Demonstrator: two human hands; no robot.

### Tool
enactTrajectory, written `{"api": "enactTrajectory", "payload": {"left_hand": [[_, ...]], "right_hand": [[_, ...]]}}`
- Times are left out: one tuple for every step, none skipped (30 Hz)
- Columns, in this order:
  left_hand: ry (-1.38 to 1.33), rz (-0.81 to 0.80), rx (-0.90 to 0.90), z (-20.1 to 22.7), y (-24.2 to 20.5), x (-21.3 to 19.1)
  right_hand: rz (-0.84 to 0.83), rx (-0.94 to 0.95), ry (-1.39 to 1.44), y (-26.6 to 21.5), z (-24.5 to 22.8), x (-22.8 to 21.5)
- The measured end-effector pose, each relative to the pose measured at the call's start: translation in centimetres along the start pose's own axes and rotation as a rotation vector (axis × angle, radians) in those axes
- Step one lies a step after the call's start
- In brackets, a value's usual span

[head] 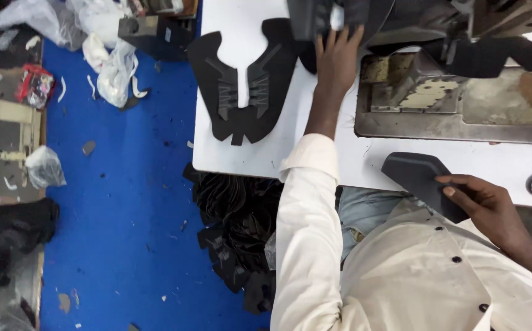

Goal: Sewing black synthetic shoe upper components using an industrial sewing machine.

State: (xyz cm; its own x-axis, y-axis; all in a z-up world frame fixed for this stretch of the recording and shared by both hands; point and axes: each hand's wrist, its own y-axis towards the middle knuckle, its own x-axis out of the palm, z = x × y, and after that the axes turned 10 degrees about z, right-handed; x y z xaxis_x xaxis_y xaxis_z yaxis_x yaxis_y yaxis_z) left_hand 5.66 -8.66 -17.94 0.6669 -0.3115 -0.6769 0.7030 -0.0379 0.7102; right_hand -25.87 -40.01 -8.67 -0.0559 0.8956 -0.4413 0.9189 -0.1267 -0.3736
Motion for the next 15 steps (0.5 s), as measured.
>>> {"api": "enactTrajectory", "payload": {"left_hand": [[-0.043,-0.121,0.024,-0.2,-1.2,0.6],[-0.1,-0.245,0.061,0.2,-2.3,1.6],[-0.122,-0.253,0.086,-0.9,-2.5,-0.8],[-0.224,-0.164,0.032,-1.9,-3.0,-3.1],[-0.327,-0.078,-0.026,-3.1,-3.3,-5.3],[-0.352,-0.096,-0.01,-4.1,-3.4,-8.7],[-0.081,-0.208,-0.091,-5.5,-3.4,-12.0],[0.201,-0.309,-0.174,-7.2,-3.2,-15.5],[0.188,-0.317,-0.163,-9.7,-6.7,-14.9],[0.285,-0.31,-0.201,-12.2,-10.8,-14.8],[0.382,-0.303,-0.237,-14.8,-14.9,-14.7],[0.381,-0.315,-0.241,-11.4,-15.7,-17.2],[0.362,-0.281,-0.273,-8.1,-16.4,-19.7],[0.346,-0.243,-0.307,-5.0,-16.8,-22.4],[0.348,-0.251,-0.313,-2.3,-16.9,-23.8]], "right_hand": [[-0.017,-0.008,-0.026,-0.1,-0.2,-0.1],[-0.02,-0.006,-0.048,-0.6,-0.3,-0.4],[0.008,0.011,-0.036,-0.4,-0.6,-0.5],[0.005,0.05,-0.017,-0.7,-0.7,-0.7],[0.002,0.088,0.002,-1.0,-0.8,-1.0],[0.026,0.111,0.012,-1.0,-0.2,-1.0],[0.027,0.136,0.084,-1.1,0.3,-1.0],[0.019,0.149,0.149,-0.6,0.6,-1.2],[0.034,0.161,0.153,-0.2,0.6,-1.0],[0.019,0.127,0.178,0.0,0.8,-0.9],[0.004,0.092,0.203,0.3,0.9,-0.7],[0.0,0.103,0.198,0.3,0.9,-0.7],[-0.013,0.074,0.168,0.3,0.8,-0.6],[-0.028,0.041,0.138,0.5,0.6,-0.4],[-0.035,0.047,0.133,0.6,0.8,-0.3]]}}
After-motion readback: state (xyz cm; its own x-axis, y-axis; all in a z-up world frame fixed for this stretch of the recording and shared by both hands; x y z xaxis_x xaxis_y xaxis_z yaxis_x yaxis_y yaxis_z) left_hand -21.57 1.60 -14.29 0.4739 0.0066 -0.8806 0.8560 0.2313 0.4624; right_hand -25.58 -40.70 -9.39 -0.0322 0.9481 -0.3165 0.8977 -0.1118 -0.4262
